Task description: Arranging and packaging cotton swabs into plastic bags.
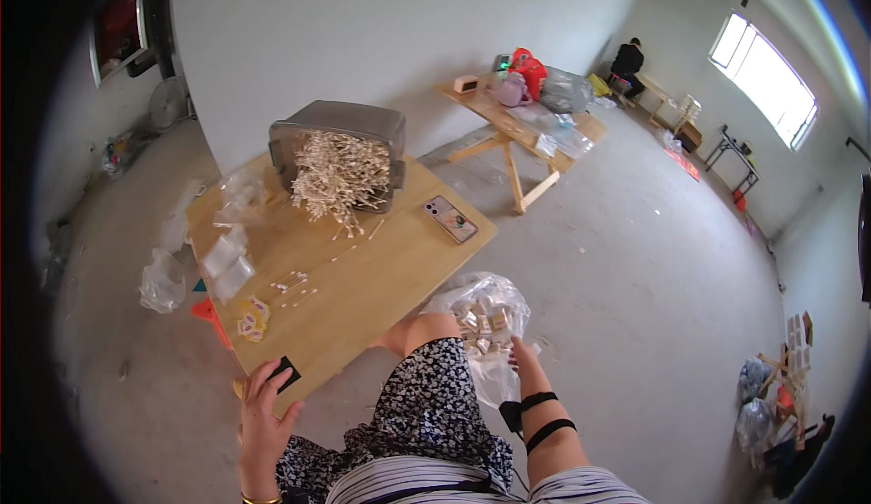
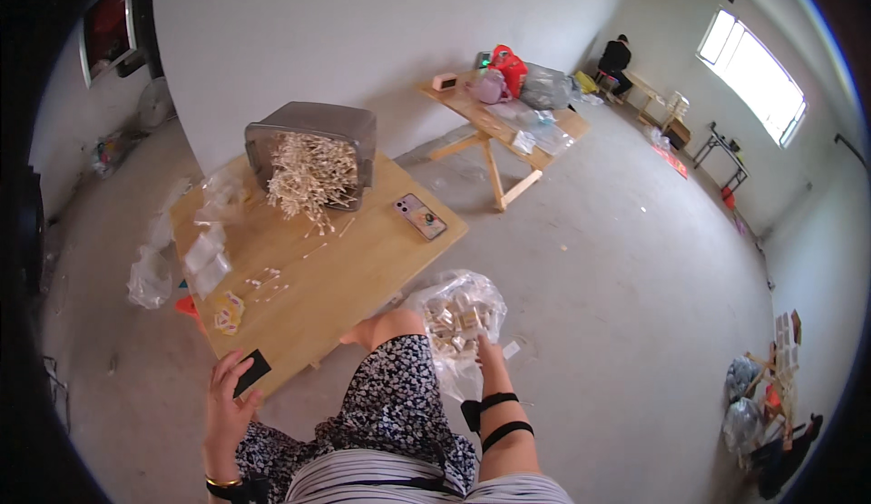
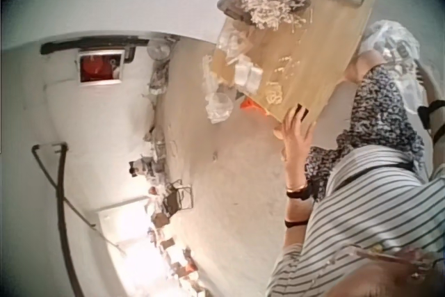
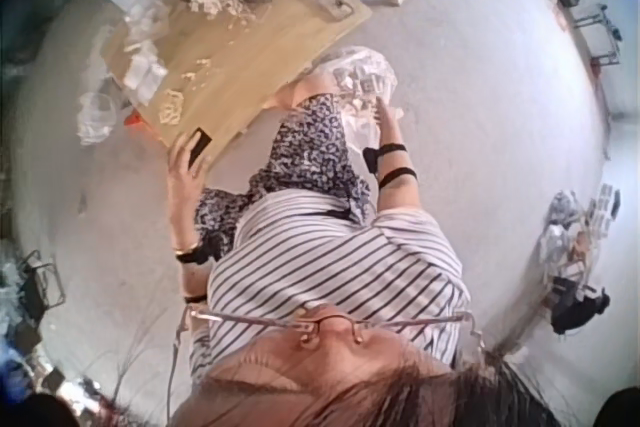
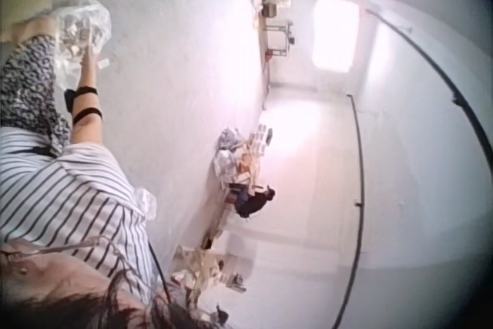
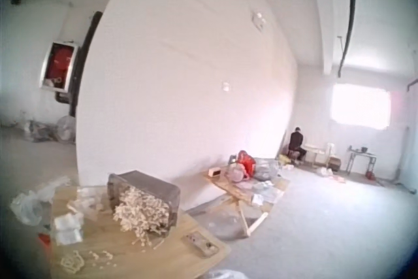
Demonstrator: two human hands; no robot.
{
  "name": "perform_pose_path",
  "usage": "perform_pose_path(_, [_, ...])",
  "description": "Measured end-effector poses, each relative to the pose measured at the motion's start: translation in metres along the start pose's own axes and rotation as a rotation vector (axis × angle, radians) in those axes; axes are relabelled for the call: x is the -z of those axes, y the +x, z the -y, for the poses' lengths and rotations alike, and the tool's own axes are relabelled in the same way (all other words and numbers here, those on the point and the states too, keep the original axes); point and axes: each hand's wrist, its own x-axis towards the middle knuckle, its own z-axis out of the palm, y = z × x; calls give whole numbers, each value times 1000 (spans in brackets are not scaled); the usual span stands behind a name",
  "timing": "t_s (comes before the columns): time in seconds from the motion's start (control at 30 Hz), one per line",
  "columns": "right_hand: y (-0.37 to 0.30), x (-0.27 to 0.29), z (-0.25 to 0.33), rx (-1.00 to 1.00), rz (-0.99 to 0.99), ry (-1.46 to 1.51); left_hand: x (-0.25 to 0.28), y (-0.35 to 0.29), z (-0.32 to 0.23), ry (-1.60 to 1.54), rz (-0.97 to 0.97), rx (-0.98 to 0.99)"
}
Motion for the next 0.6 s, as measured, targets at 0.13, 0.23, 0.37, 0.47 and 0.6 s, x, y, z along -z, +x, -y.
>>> perform_pose_path(0.13, [-6,-21,-17,-2,151,38,1,0,7,4,-37,-5])
perform_pose_path(0.23, [-7,-37,10,60,234,91,-1,5,20,126,-17,-77])
perform_pose_path(0.37, [-35,-82,69,241,371,267,-9,13,34,31,12,-48])
perform_pose_path(0.47, [-93,-142,114,342,440,335,-14,14,54,-41,9,34])
perform_pose_path(0.6, [-81,-216,113,498,704,197,-35,46,89,6,17,52])
